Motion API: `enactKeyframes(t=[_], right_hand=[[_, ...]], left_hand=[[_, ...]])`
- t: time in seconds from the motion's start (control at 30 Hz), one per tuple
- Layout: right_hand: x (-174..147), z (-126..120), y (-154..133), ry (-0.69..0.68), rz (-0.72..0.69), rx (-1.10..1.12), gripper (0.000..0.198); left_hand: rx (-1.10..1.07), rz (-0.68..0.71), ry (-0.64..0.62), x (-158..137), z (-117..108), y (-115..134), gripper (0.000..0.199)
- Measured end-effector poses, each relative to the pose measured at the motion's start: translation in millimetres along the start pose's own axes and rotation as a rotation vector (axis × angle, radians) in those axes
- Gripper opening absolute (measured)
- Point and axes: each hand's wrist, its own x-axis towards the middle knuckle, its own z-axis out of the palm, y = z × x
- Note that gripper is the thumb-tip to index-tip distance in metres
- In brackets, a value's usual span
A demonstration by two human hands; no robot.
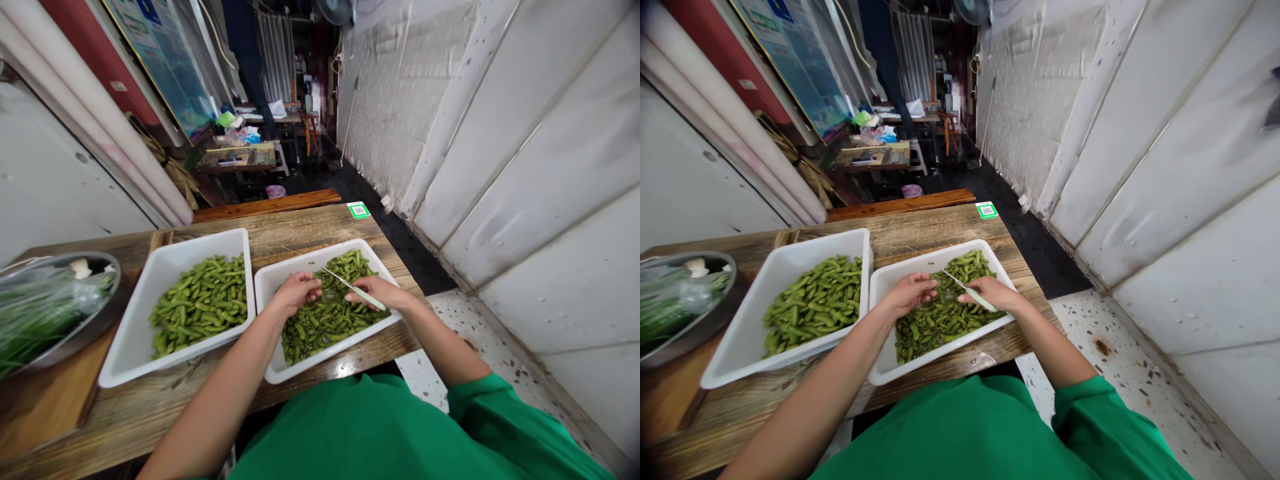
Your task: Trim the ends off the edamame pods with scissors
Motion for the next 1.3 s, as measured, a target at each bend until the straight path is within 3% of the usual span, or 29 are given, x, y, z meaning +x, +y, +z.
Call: enactKeyframes(t=[0.13,0.5,0.63,0.8,1.0,1.17,1.3], right_hand=[[-1,-2,-3,-0.035,-0.002,0.094,0.043],[0,-5,-4,-0.096,0.002,0.074,0.046],[-1,-4,-7,-0.108,-0.010,0.060,0.047],[-1,-1,-9,-0.093,-0.033,0.060,0.047],[-2,2,-7,-0.051,-0.023,0.044,0.046],[0,5,-7,0.026,-0.040,-0.110,0.046],[3,6,-2,0.067,-0.021,-0.154,0.045]], left_hand=[[-0.231,0.047,-0.001,-1,0,5,0.029],[-0.335,0.185,-0.055,2,4,4,0.025],[-0.297,0.221,0.004,4,7,1,0.026],[-0.075,0.239,0.105,6,11,-3,0.031],[-0.050,0.163,0.120,8,15,-8,0.036],[-0.151,-0.093,0.072,8,13,-6,0.027],[-0.098,-0.209,0.048,8,12,-6,0.020]])
